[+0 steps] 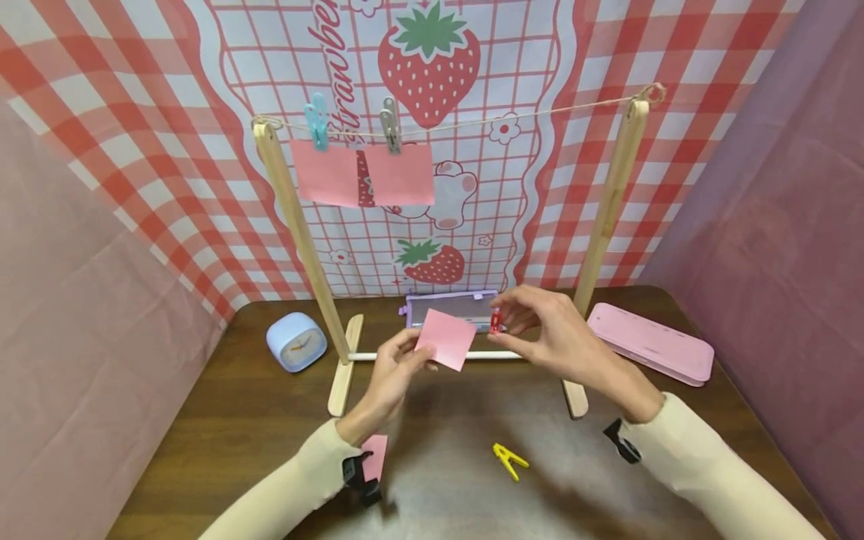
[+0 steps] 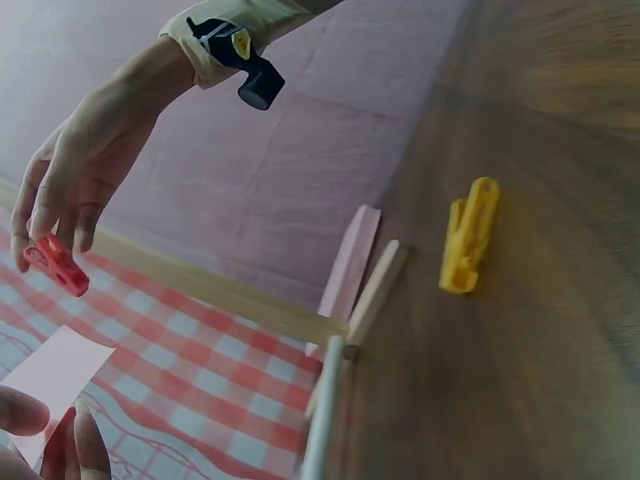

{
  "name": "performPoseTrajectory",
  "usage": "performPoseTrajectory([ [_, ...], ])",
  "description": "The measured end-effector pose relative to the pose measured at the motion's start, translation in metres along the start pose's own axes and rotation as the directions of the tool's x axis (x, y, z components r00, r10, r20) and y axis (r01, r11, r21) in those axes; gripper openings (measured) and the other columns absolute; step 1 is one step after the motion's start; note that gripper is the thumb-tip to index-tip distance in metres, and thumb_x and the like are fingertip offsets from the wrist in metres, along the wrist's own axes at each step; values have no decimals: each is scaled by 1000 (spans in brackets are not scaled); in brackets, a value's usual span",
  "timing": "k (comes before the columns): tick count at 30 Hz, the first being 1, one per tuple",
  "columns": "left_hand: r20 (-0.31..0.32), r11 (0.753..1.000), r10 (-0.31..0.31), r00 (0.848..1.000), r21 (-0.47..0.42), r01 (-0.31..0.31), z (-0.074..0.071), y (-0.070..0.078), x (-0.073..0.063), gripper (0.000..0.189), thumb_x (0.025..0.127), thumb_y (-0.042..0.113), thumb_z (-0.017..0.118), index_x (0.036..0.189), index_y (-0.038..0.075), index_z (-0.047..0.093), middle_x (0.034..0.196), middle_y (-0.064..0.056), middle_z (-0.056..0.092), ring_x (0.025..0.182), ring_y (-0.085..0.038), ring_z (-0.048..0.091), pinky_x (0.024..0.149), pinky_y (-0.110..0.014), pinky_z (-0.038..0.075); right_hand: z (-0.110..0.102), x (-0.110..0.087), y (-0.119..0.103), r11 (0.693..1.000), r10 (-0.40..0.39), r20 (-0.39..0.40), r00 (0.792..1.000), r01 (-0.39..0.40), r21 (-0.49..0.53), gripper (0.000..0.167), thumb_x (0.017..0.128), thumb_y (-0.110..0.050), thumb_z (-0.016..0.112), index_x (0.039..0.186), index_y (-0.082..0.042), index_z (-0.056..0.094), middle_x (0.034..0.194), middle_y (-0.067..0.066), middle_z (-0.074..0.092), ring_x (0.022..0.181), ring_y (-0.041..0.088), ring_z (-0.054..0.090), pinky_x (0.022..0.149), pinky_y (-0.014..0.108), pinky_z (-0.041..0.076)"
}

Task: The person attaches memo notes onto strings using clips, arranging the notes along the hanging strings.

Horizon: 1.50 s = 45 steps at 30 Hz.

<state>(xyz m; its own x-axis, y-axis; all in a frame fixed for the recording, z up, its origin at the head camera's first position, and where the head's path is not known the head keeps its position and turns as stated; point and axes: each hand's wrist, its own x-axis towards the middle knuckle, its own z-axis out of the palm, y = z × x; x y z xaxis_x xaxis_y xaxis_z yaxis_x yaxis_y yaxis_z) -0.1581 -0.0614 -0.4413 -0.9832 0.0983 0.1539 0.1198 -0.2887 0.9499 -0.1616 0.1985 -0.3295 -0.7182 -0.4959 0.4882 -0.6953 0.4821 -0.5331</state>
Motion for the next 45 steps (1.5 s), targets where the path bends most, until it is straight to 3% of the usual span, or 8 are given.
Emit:
performPoseTrajectory([
  [12,-10,996,71,997,-52,-72,15,28,29,34,93,-7,66,126,-15,59,105,-8,73,84,-10,70,77,-26,62,-25,35,-21,998,-62,-45,997,61,-31,30,85,-7,85,113,-10,72,102,0,77,90,10,77,79,14,62],
  [21,-38,987,113,993,-111,-116,28,43,49,33,94,-6,67,125,-14,60,101,-2,72,82,-9,69,76,-24,62,-43,62,-38,990,-124,-128,984,115,-80,28,86,-2,83,112,-7,73,101,3,79,89,-2,72,80,9,58],
  [25,-34,983,107,994,-147,-111,35,48,55,31,94,-6,67,124,-12,61,99,-1,70,83,-9,68,75,-24,61,-51,73,-47,991,-128,-186,974,116,-72,26,88,-3,81,113,-5,73,100,6,79,88,-7,69,80,6,56],
  [32,-11,973,73,997,-218,-74,46,61,65,25,95,-4,66,120,-5,63,100,-1,68,86,-11,65,75,-22,58,-65,91,-61,996,-86,-256,963,82,-25,22,94,-4,76,114,-1,72,101,10,78,88,-6,70,83,8,57],
  [37,11,966,84,996,-244,-79,56,72,74,24,97,-3,65,120,-3,63,104,-1,68,91,-11,65,84,-22,58,-75,102,-68,996,-86,-295,952,77,-42,22,94,-4,75,115,1,72,103,14,78,88,-7,70,84,9,57],
  [45,25,942,112,993,-319,-99,76,91,86,33,97,-4,63,129,-6,59,111,-2,64,99,-13,65,94,-22,58,-86,124,-75,996,-84,-364,927,91,2,19,93,-6,76,110,2,74,94,-10,75,87,0,73,85,13,59],
])
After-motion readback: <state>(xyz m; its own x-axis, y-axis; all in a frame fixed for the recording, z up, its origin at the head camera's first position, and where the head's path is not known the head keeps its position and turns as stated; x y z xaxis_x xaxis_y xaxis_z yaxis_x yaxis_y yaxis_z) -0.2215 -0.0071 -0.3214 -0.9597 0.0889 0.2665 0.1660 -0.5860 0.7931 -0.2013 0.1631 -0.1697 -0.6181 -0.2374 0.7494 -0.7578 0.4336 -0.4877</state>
